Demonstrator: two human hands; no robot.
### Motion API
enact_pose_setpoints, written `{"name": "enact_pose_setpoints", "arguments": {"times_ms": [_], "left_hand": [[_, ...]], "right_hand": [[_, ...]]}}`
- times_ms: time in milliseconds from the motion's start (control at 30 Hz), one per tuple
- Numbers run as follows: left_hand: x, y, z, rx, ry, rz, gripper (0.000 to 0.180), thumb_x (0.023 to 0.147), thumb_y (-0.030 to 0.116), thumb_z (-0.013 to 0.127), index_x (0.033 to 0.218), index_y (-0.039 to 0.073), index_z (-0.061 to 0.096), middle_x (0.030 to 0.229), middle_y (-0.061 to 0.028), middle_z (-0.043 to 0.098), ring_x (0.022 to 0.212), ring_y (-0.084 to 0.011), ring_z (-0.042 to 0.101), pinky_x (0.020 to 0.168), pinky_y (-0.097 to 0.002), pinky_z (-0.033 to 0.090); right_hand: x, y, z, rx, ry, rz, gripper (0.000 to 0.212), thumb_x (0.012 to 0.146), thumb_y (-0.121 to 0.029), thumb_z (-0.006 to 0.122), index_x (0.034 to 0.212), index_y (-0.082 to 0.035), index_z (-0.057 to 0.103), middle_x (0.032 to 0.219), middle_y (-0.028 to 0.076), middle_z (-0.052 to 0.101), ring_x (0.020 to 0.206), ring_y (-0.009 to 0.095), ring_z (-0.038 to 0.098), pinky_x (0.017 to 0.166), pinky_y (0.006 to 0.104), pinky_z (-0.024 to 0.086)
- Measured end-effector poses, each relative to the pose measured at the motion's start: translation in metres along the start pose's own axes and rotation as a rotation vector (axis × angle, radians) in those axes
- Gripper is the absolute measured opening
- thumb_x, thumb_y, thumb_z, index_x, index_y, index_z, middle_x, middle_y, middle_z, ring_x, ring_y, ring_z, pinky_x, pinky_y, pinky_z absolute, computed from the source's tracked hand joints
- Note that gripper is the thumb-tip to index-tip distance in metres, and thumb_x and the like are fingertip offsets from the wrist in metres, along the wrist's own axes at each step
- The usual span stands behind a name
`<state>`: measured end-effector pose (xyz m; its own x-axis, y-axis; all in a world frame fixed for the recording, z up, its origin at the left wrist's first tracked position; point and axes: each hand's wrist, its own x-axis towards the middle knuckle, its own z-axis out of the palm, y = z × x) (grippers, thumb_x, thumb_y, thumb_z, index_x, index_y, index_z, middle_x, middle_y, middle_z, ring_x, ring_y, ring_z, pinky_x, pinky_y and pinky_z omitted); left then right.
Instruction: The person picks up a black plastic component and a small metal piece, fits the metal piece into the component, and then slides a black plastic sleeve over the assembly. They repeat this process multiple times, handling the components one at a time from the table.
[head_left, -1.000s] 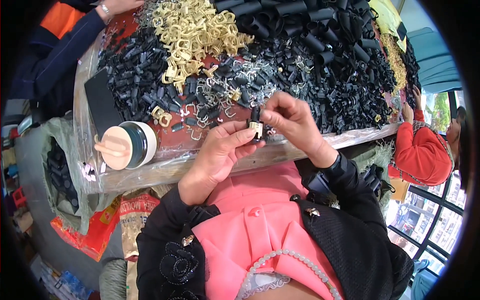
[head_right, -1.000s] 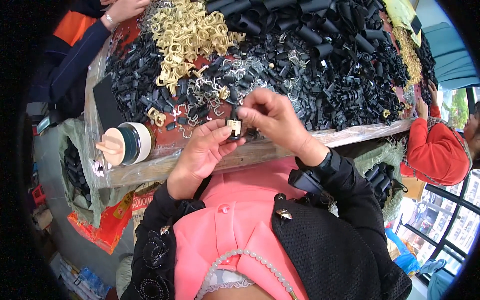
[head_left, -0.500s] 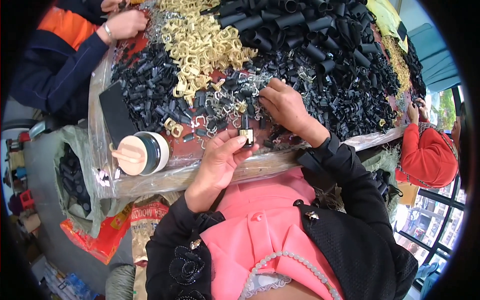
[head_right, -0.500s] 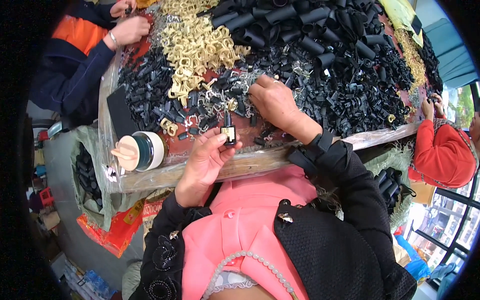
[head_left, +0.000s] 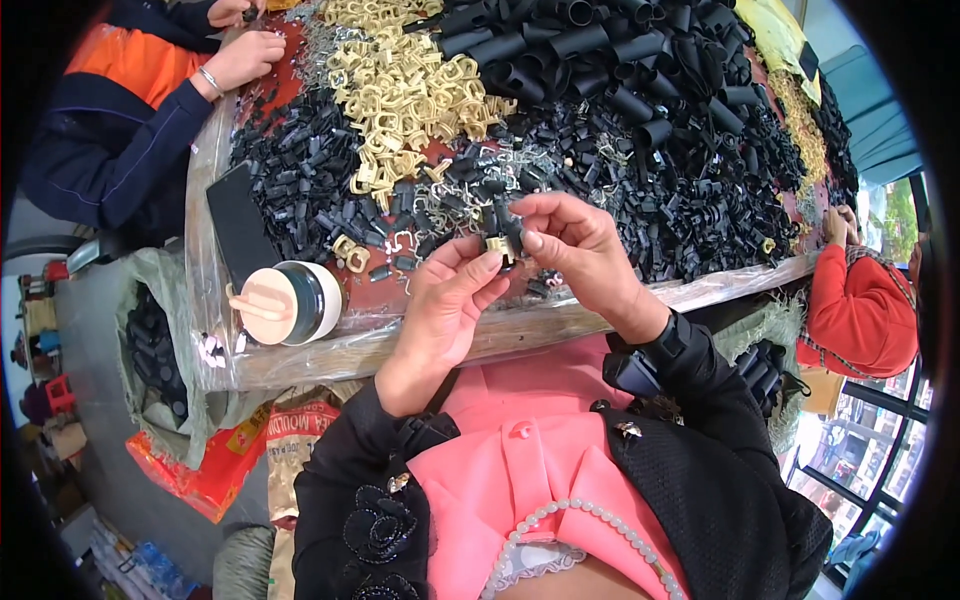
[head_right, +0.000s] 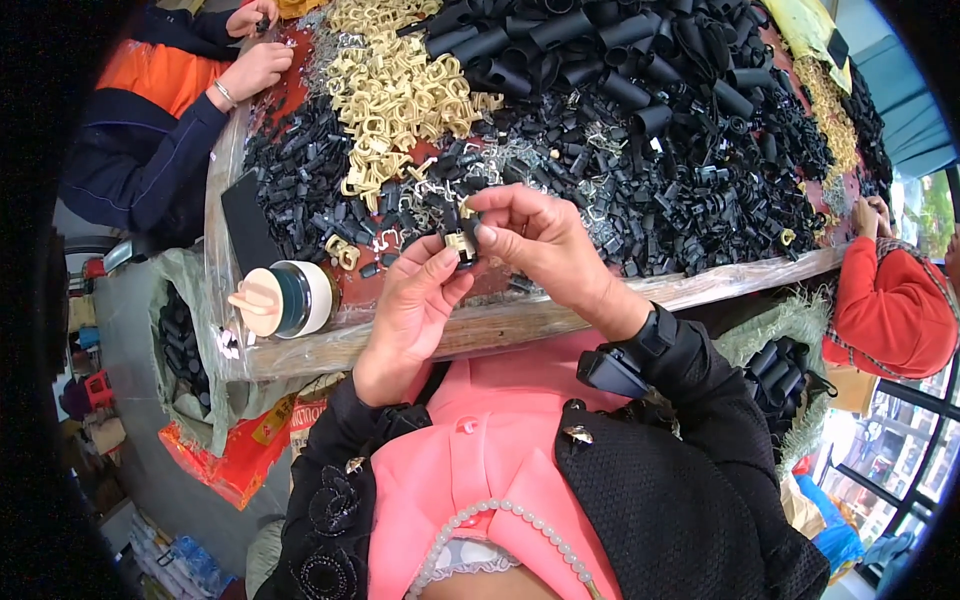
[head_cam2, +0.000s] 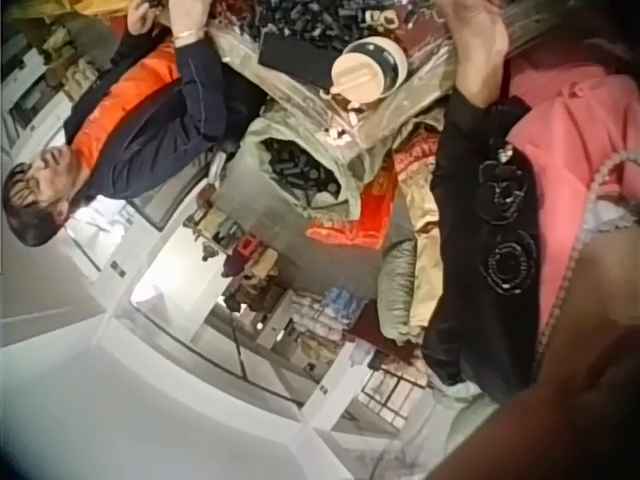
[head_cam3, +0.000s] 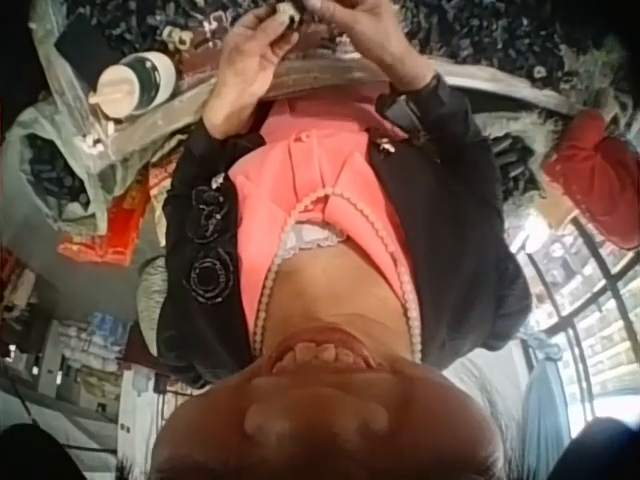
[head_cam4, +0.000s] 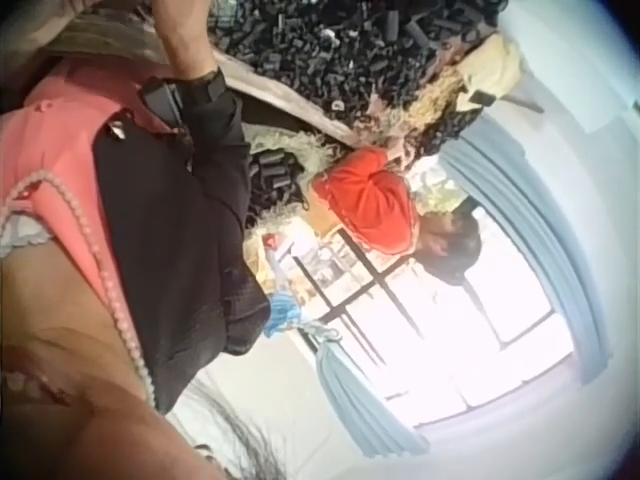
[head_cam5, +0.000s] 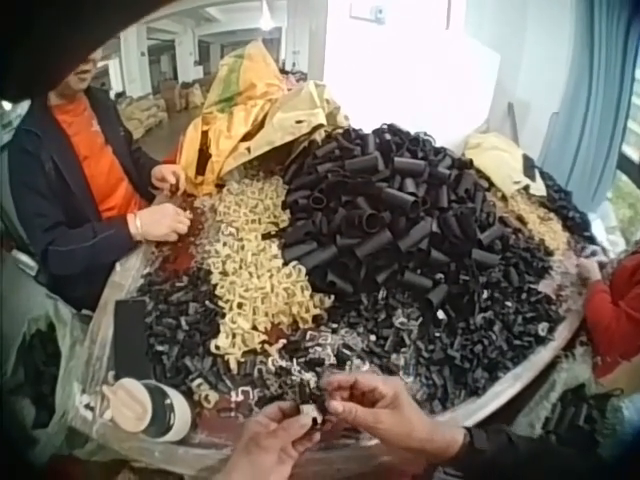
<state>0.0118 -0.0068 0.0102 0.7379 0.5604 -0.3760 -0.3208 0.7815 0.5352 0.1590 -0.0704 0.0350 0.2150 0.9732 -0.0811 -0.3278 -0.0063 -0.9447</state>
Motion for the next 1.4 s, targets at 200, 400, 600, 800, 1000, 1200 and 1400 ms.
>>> {"name": "enact_pose_setpoints", "arguments": {"times_ms": [200,400,600,800,1000,1200,1400], "left_hand": [[0.0,-0.005,0.005,0.004,-0.035,-0.008,0.021,0.077,0.01,0.059,0.096,0.002,0.053,0.087,-0.0045,0.059,0.077,-0.0111,0.058,0.067,-0.0205,0.048],[-0.004,-0.009,-0.004,0.009,-0.068,-0.114,0.021,0.08,0.013,0.056,0.096,0.0,0.053,0.086,-0.0046,0.059,0.076,-0.0112,0.058,0.066,-0.021,0.048],[-0.003,-0.005,-0.003,0.077,-0.073,-0.193,0.023,0.082,0.017,0.053,0.097,-0.001,0.053,0.083,-0.0062,0.059,0.07,-0.0116,0.058,0.063,-0.0216,0.049],[0.005,-0.001,-0.019,0.141,-0.108,-0.102,0.024,0.082,0.017,0.054,0.097,-0.001,0.053,0.082,-0.0082,0.06,0.068,-0.0127,0.058,0.06,-0.0216,0.049],[0.003,-0.004,-0.017,0.057,-0.042,-0.08,0.022,0.081,0.015,0.054,0.096,-0.001,0.052,0.086,-0.0121,0.059,0.071,-0.0161,0.059,0.06,-0.0213,0.05],[0.002,0.002,-0.02,0.015,-0.011,-0.022,0.021,0.08,0.013,0.055,0.096,0.0,0.051,0.086,-0.0125,0.059,0.07,-0.0154,0.059,0.06,-0.0207,0.05],[0.002,0.017,-0.004,-0.002,0.012,0.028,0.022,0.078,0.01,0.057,0.097,0.0,0.051,0.083,-0.0088,0.059,0.065,-0.0122,0.057,0.058,-0.0189,0.047]], "right_hand": [[-0.008,0.005,0.0,-0.606,0.023,-0.306,0.021,0.074,-0.01,0.061,0.092,-0.001,0.055,0.071,0.003,0.053,0.06,0.008,0.049,0.052,0.0197,0.039],[-0.009,0.008,-0.006,-0.831,-0.024,-0.505,0.022,0.067,-0.011,0.066,0.085,-0.003,0.056,0.065,0.007,0.047,0.058,0.019,0.049,0.05,0.0284,0.038],[0.0,0.01,-0.016,-0.957,-0.104,-0.715,0.018,0.064,-0.009,0.067,0.079,-0.004,0.057,0.067,0.007,0.049,0.058,0.022,0.049,0.052,0.0299,0.04],[0.08,-0.018,-0.051,-1.278,0.274,-0.693,0.022,0.067,-0.004,0.06,0.089,-0.005,0.056,0.076,0.009,0.054,0.066,0.023,0.052,0.057,0.0302,0.041],[0.148,0.003,-0.083,-1.649,0.231,-0.643,0.035,0.071,-0.016,0.059,0.103,-0.005,0.048,0.091,0.01,0.053,0.083,0.03,0.049,0.07,0.0355,0.039],[0.117,-0.006,-0.084,-1.367,0.216,-0.639,0.036,0.074,-0.017,0.057,0.106,-0.003,0.045,0.09,0.009,0.052,0.077,0.023,0.05,0.067,0.0292,0.038],[0.048,-0.04,-0.055,-0.942,-0.031,-0.474,0.021,0.079,-0.015,0.05,0.09,0.002,0.053,0.082,0.007,0.052,0.072,0.015,0.049,0.064,0.0242,0.037]]}}
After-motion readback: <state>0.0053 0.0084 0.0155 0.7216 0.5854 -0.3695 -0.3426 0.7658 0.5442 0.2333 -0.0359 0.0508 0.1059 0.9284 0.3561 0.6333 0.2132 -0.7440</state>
